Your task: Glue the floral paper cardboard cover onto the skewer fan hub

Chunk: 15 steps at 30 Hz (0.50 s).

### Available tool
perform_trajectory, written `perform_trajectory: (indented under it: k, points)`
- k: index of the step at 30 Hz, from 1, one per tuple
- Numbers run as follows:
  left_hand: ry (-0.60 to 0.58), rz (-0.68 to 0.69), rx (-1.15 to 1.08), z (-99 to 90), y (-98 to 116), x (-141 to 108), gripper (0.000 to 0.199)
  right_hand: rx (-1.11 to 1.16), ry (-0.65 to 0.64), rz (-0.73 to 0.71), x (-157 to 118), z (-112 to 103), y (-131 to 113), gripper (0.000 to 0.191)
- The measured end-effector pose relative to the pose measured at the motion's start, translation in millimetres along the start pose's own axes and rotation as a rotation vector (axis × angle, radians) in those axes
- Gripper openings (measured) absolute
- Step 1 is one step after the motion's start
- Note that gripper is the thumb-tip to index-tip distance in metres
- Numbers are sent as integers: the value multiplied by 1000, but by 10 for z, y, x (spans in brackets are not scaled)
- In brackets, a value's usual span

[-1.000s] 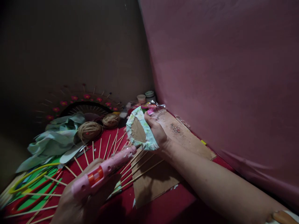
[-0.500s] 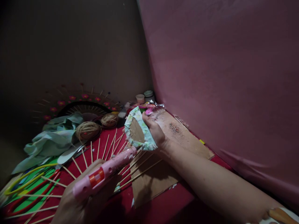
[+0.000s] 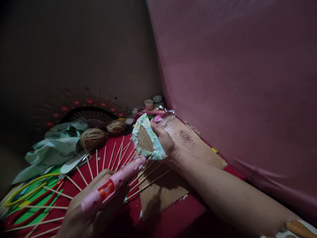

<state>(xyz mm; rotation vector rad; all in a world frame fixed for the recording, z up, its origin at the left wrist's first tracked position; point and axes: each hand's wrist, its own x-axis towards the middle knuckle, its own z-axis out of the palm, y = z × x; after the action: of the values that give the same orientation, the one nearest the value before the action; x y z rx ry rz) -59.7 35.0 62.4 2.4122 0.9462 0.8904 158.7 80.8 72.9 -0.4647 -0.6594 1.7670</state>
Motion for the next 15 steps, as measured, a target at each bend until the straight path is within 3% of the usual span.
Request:
perform_trajectory:
  k: [8, 15]
  points:
    - [-7, 98, 99, -14, 47, 16, 43, 84, -18, -28, 43, -73, 56, 58]
    - [49, 168, 125, 24, -51, 15, 21, 70, -47, -71, 60, -107, 95, 56]
